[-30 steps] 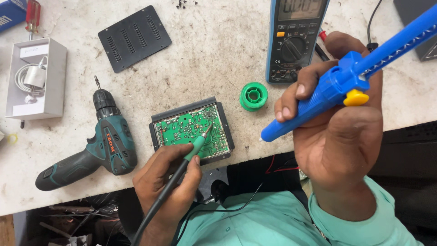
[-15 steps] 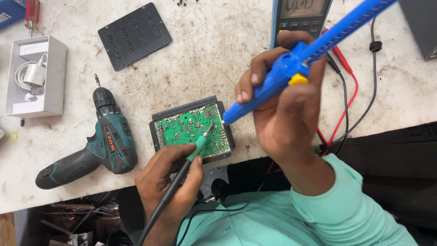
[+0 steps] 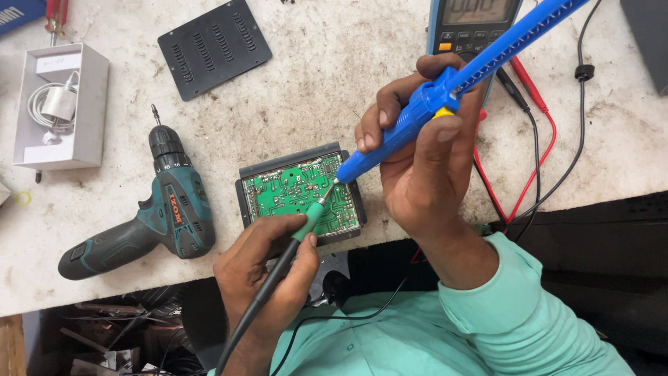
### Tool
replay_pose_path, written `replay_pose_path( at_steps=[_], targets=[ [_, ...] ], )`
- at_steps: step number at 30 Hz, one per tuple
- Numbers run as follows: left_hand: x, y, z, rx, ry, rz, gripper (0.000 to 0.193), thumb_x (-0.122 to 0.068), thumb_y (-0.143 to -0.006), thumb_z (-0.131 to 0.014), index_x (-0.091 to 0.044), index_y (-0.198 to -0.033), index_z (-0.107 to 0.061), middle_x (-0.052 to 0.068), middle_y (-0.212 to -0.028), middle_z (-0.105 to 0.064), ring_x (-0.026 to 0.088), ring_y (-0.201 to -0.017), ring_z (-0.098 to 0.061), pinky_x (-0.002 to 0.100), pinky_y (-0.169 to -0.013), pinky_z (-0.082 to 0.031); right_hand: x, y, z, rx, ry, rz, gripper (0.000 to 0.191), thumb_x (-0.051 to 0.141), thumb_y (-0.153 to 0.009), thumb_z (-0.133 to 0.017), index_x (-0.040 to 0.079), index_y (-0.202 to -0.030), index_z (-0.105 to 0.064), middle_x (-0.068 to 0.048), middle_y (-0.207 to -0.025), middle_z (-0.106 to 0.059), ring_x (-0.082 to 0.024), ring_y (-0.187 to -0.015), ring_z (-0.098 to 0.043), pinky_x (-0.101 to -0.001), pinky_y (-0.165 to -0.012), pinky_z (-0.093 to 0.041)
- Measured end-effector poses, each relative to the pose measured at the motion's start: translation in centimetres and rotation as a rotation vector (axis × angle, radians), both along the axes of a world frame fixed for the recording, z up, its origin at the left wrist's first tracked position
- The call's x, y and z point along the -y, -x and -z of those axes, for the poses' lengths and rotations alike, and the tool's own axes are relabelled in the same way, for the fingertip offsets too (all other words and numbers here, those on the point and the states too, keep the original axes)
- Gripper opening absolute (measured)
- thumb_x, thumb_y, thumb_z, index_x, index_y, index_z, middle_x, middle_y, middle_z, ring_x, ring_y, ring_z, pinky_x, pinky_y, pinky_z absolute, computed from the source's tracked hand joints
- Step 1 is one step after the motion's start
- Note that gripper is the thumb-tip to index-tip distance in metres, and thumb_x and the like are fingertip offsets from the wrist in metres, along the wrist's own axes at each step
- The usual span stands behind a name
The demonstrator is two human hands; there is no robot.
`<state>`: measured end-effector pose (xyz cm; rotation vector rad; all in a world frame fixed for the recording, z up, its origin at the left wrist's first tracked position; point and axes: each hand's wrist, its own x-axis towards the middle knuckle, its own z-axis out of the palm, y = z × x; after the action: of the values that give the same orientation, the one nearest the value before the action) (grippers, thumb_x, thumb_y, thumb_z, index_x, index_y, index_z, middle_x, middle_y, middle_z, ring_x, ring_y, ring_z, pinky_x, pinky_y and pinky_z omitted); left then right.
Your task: The person solders components on a green circuit board mounted in a frame, holding a soldering iron in one hand and a spool of solder wire in the other, feeding solder to joints on the board. They then set the iron down and use multimeter probes to test points on the board.
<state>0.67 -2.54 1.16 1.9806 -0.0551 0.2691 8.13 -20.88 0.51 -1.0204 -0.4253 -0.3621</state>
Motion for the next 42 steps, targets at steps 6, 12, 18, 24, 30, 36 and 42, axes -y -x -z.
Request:
replay_pose_path(
  at_steps=[6, 12, 18, 24, 30, 36, 42],
  targets=[
    [-0.4, -0.1, -0.2, -0.017, 0.001, 0.001, 0.022, -0.004, -0.080, -0.077, 0.000, -0.102, -0.074, 0.006, -0.084, -0.075, 0.007, -0.069, -0.072, 0.021, -0.060, -0.054, -1.0, 0.4, -0.4, 0.015, 0.061, 0.016, 0.059, 0.054, -0.113, -0.056, 0.010, -0.141, -0.030, -0.010, -0.100, -0.047, -0.015, -0.080, -0.048, -0.0331, -0.076, -0.045],
    [-0.9, -0.2, 0.3, 0.002, 0.004, 0.003, 0.022, -0.005, -0.080, -0.077, 0.000, -0.102, -0.074, 0.007, -0.087, -0.075, 0.009, -0.072, -0.074, 0.022, -0.064, -0.056, -2.6, 0.4, -1.1, 0.033, 0.101, 0.057, 0.057, 0.053, -0.112, -0.059, 0.010, -0.137, -0.031, -0.010, -0.099, -0.049, -0.013, -0.079, -0.046, -0.0300, -0.073, -0.044],
    [-1.1, -0.1, 0.3, 0.026, -0.014, 0.002, 0.022, -0.003, -0.080, -0.077, 0.000, -0.102, -0.074, 0.007, -0.088, -0.076, 0.010, -0.074, -0.074, 0.022, -0.066, -0.057, -3.3, 0.6, -0.6, 0.043, 0.130, 0.097, 0.050, 0.047, -0.114, -0.058, 0.011, -0.136, -0.032, -0.011, -0.100, -0.052, -0.013, -0.078, -0.046, -0.0298, -0.071, -0.044],
    [-2.1, 2.3, 1.1, 0.040, 0.121, -0.111, 0.023, -0.003, -0.090, -0.073, 0.002, -0.112, -0.070, 0.012, -0.089, -0.073, 0.013, -0.072, -0.069, 0.025, -0.065, -0.053, -0.7, 2.1, -2.3, -0.016, -0.094, 0.033, 0.053, 0.043, -0.113, -0.062, 0.009, -0.142, -0.034, -0.009, -0.101, -0.050, -0.016, -0.080, -0.048, -0.0326, -0.073, -0.045],
    [-3.4, 4.1, 0.0, 0.261, 0.453, -0.065, 0.034, -0.011, -0.114, -0.054, 0.002, -0.145, -0.054, 0.024, -0.120, -0.072, 0.024, -0.102, -0.074, 0.036, -0.100, -0.060, 4.6, 8.8, -5.5, -0.239, 0.432, 0.239, 0.032, 0.024, -0.105, -0.079, 0.006, -0.120, -0.056, -0.007, -0.085, -0.060, -0.012, -0.068, -0.056, -0.0308, -0.063, -0.047],
    [-6.5, 7.2, -1.7, 0.339, 0.738, 0.151, 0.027, -0.022, -0.120, -0.055, -0.006, -0.141, -0.056, 0.029, -0.136, -0.062, 0.033, -0.125, -0.066, 0.047, -0.108, -0.055, 3.7, 11.1, -3.2, -0.115, 1.407, 0.175, 0.029, 0.033, -0.069, -0.087, 0.012, -0.077, -0.068, -0.005, -0.060, -0.063, -0.022, -0.052, -0.064, -0.0365, -0.048, -0.046],
    [-3.6, 6.0, -4.7, 0.223, 0.347, 0.537, 0.036, -0.025, -0.107, -0.062, -0.009, -0.138, -0.056, 0.031, -0.139, -0.063, 0.039, -0.128, -0.066, 0.054, -0.124, -0.043, 2.1, 13.4, -2.6, 0.130, 1.491, 0.092, 0.018, 0.028, -0.080, -0.079, 0.014, -0.079, -0.067, -0.002, -0.067, -0.066, -0.025, -0.059, -0.068, -0.0421, -0.050, -0.048]
  ],
)
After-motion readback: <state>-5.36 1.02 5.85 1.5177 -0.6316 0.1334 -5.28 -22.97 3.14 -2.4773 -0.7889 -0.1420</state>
